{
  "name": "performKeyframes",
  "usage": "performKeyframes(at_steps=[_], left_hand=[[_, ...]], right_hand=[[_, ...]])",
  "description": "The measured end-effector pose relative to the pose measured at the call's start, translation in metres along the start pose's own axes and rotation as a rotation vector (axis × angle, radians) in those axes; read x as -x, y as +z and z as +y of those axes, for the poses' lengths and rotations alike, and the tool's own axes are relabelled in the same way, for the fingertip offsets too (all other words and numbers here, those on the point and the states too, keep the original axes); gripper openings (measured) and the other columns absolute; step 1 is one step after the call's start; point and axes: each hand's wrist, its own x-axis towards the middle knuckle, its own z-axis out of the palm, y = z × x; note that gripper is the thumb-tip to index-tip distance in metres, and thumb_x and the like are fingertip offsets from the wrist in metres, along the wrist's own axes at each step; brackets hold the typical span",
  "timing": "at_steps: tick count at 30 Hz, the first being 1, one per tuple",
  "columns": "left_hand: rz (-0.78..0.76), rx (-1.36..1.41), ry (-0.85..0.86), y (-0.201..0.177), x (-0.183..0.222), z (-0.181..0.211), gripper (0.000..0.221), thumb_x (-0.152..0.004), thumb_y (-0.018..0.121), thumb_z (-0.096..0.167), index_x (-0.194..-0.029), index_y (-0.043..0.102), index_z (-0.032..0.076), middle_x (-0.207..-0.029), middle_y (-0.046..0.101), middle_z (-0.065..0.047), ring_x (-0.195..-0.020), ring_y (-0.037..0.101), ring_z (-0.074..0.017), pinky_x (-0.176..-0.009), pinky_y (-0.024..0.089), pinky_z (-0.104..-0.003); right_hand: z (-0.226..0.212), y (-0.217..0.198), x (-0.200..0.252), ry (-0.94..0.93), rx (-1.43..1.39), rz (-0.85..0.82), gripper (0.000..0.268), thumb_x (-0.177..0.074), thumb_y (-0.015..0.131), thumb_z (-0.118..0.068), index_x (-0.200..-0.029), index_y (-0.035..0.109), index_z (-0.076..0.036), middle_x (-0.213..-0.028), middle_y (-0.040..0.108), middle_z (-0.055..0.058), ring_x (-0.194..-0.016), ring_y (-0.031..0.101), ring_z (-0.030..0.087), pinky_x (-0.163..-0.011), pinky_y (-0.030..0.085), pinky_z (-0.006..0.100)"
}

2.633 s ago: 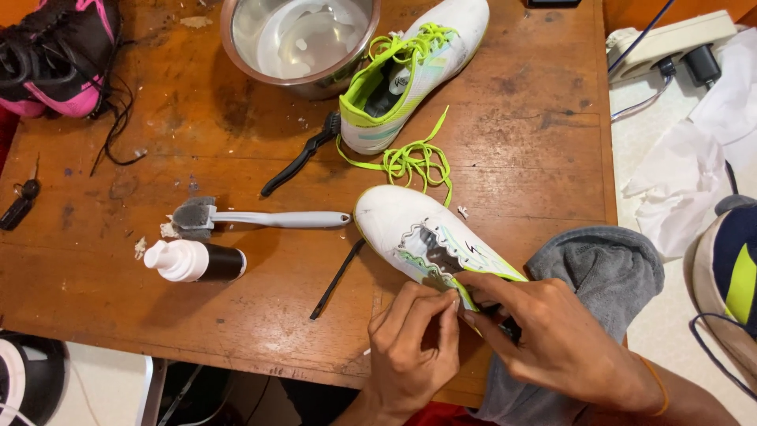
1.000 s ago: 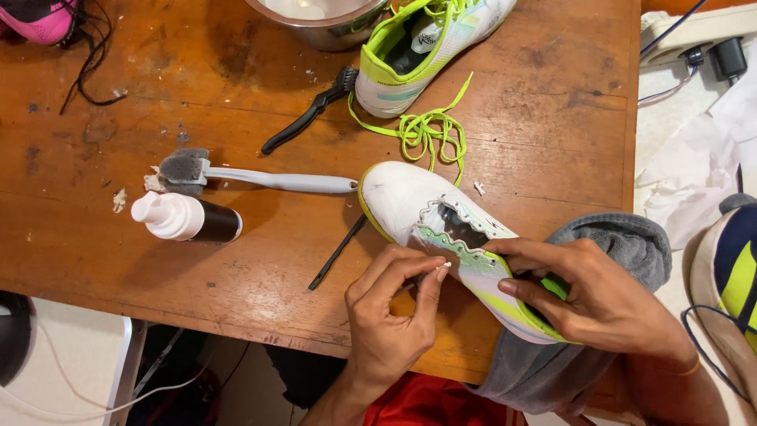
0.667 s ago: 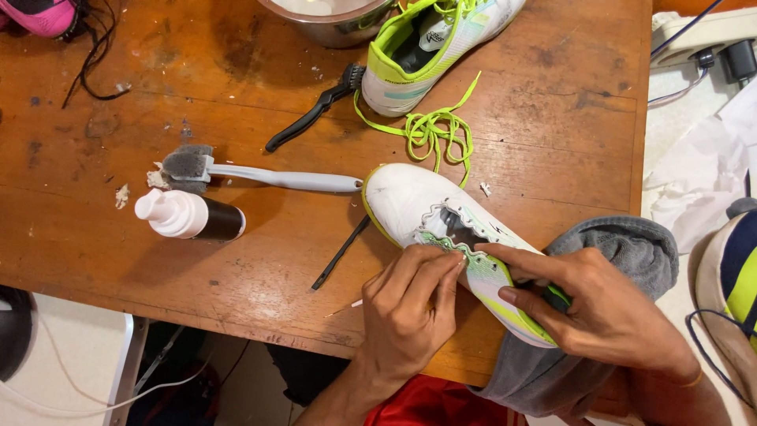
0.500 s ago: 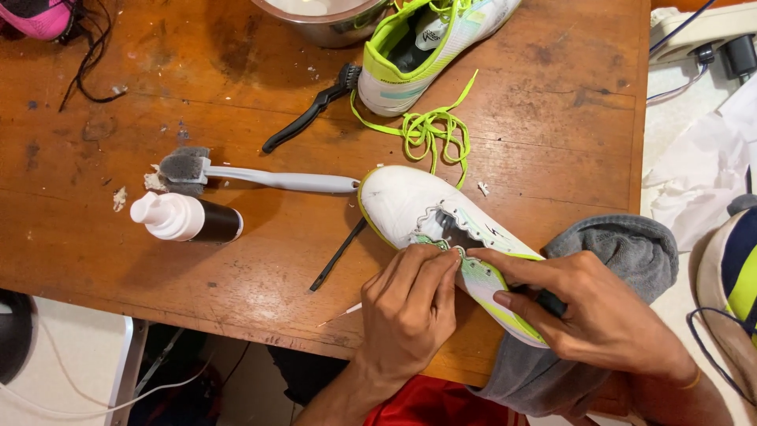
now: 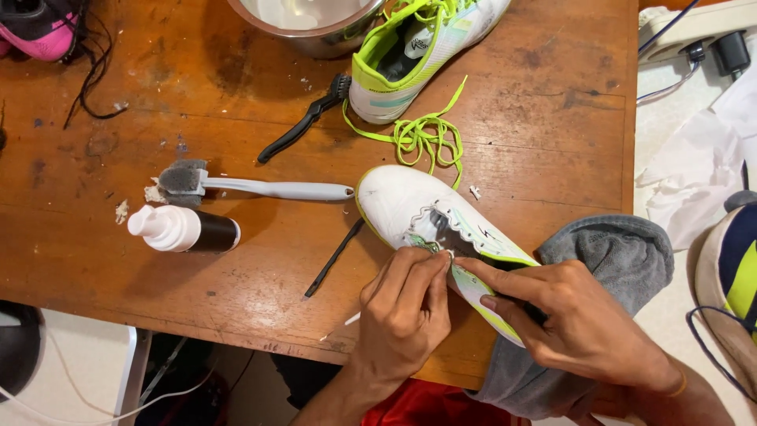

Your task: Cleaning and applying adhesive or cleaner to the side of a soccer cleat during a repair process.

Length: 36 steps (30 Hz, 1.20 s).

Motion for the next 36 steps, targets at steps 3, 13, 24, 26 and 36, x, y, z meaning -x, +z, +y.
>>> performKeyframes(at_steps=[3,13,24,26,36], left_hand=[[-0.053,-0.026,-0.07,-0.008,0.004,0.012,0.009,-0.094,0.065,-0.009,-0.102,0.065,-0.006,-0.092,0.064,-0.016,-0.076,0.067,-0.0282,-0.065,0.058,-0.035],[-0.074,-0.015,-0.087,-0.006,0.002,0.006,0.006,-0.093,0.067,-0.009,-0.099,0.066,-0.008,-0.089,0.065,-0.017,-0.076,0.067,-0.0282,-0.065,0.06,-0.034],[-0.05,0.044,-0.082,-0.006,-0.006,0.002,0.005,-0.095,0.062,-0.006,-0.094,0.063,-0.002,-0.085,0.062,-0.013,-0.072,0.064,-0.0261,-0.066,0.054,-0.033],[-0.051,0.03,-0.103,-0.006,-0.002,0.004,0.004,-0.095,0.062,-0.006,-0.096,0.064,-0.002,-0.087,0.063,-0.013,-0.073,0.065,-0.0258,-0.067,0.055,-0.033],[0.027,0.086,-0.227,-0.029,-0.004,-0.016,0.007,-0.091,0.068,-0.005,-0.098,0.07,-0.005,-0.092,0.07,-0.015,-0.081,0.071,-0.0223,-0.069,0.062,-0.027]], right_hand=[[-0.008,-0.004,-0.003,0.078,-0.079,-0.02,0.051,-0.087,0.069,-0.02,-0.139,0.068,-0.026,-0.055,0.073,0.005,-0.037,0.057,0.018,-0.047,0.045,0.032],[-0.001,-0.001,-0.003,0.044,-0.021,-0.038,0.052,-0.09,0.067,-0.025,-0.142,0.063,-0.027,-0.057,0.075,0.005,-0.042,0.066,0.026,-0.049,0.044,0.038],[-0.002,0.002,-0.003,0.042,0.034,-0.05,0.055,-0.09,0.068,-0.027,-0.144,0.061,-0.026,-0.065,0.078,0.008,-0.047,0.069,0.031,-0.049,0.045,0.042],[-0.005,0.0,-0.005,0.042,0.021,-0.054,0.056,-0.088,0.068,-0.024,-0.144,0.061,-0.026,-0.062,0.077,0.009,-0.045,0.068,0.03,-0.048,0.045,0.04],[0.0,-0.005,-0.006,0.219,0.04,-0.127,0.057,-0.086,0.071,-0.028,-0.142,0.064,-0.032,-0.062,0.079,0.012,-0.044,0.07,0.032,-0.05,0.048,0.038]])
